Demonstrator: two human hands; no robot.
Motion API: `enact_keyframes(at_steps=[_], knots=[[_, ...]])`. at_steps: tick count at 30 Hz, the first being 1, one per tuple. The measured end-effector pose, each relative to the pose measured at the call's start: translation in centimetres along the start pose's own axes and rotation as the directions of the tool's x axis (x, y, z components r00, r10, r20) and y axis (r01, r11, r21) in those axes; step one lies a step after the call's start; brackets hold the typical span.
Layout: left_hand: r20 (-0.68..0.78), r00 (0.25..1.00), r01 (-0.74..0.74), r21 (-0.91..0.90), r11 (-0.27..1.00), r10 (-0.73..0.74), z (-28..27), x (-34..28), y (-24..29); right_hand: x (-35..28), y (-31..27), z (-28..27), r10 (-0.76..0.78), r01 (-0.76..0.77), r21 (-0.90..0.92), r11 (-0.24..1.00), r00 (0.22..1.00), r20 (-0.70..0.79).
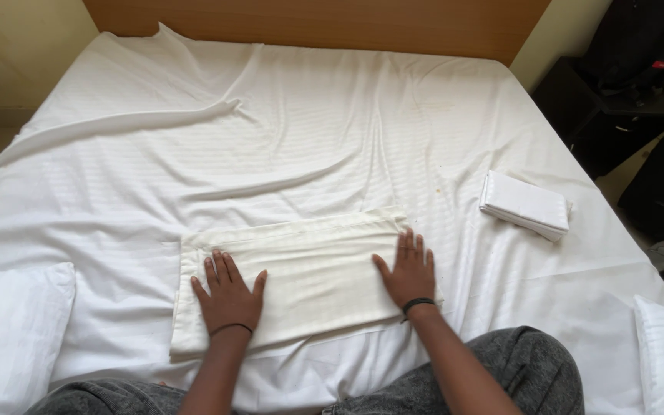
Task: The person folds a white bed sheet on a bed. They repeatedly fold the sheet in half, smooth it out, and fold it again into a smaller rectangular shape.
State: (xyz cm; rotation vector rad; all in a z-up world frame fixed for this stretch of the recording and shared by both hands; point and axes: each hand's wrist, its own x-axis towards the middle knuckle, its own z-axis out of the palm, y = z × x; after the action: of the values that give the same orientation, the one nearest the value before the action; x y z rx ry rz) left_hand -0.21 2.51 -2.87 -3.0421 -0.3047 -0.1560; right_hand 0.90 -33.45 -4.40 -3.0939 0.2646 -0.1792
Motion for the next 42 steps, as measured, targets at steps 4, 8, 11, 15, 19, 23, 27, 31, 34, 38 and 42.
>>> enact_keyframes(at_steps=[4,8,11,15,19,23,27,31,34,38,42], knots=[[0.487,0.873,-0.027,0.032,0.999,0.008,-6.7,2.8,-5.0,-0.3,1.1,-7.1,0.136,-0.138,-0.007,0.99,0.965,0.227],[0.498,0.867,0.04,-0.034,0.999,-0.017,-6.1,2.6,-10.0,-1.4,4.6,-8.3,0.221,-0.25,0.012,0.968,0.876,0.429],[0.606,0.793,0.097,-0.019,0.995,-0.065,-1.7,2.9,-11.4,-1.7,5.5,-8.8,0.246,-0.36,0.155,0.92,0.839,0.486],[0.755,0.652,0.183,-0.071,0.98,-0.067,-0.4,3.7,-10.0,-1.5,6.3,-8.2,0.275,-0.52,0.275,0.809,0.747,0.605],[0.777,0.626,0.272,-0.141,0.952,-0.064,-1.9,3.9,-9.9,-1.1,7.4,-7.4,0.253,-0.626,0.403,0.668,0.7,0.668],[0.749,0.646,0.5,-0.271,0.822,-0.147,-3.7,4.2,-11.1,-0.2,8.2,-6.9,0.217,-0.678,0.522,0.517,0.694,0.687],[0.54,0.832,0.497,-0.626,0.601,-0.126,-5.2,3.7,-12.1,-1.2,6.3,-12.2,0.181,-0.643,0.694,0.323,0.762,0.622],[0.578,0.816,0.575,-0.813,0.089,0.005,-14.5,1.4,-12.3,-1.6,7.1,-14.2,0.081,-0.477,0.878,0.034,0.877,0.473],[0.481,0.864,0.502,-0.84,-0.207,0.145,-14.3,1.3,-14.5,-1.2,12.2,-11.9,0.001,-0.311,0.909,-0.277,0.946,0.324],[0.216,0.923,0.353,-0.805,-0.476,0.319,-15.5,1.0,-15.5,-3.1,10.7,-16.9,-0.045,-0.148,0.891,-0.428,0.989,0.143],[0.026,0.944,0.153,-0.917,-0.368,0.328,-17.5,0.2,-13.7,-3.0,10.6,-16.0,0.079,0.018,0.95,-0.31,0.997,0.007]])
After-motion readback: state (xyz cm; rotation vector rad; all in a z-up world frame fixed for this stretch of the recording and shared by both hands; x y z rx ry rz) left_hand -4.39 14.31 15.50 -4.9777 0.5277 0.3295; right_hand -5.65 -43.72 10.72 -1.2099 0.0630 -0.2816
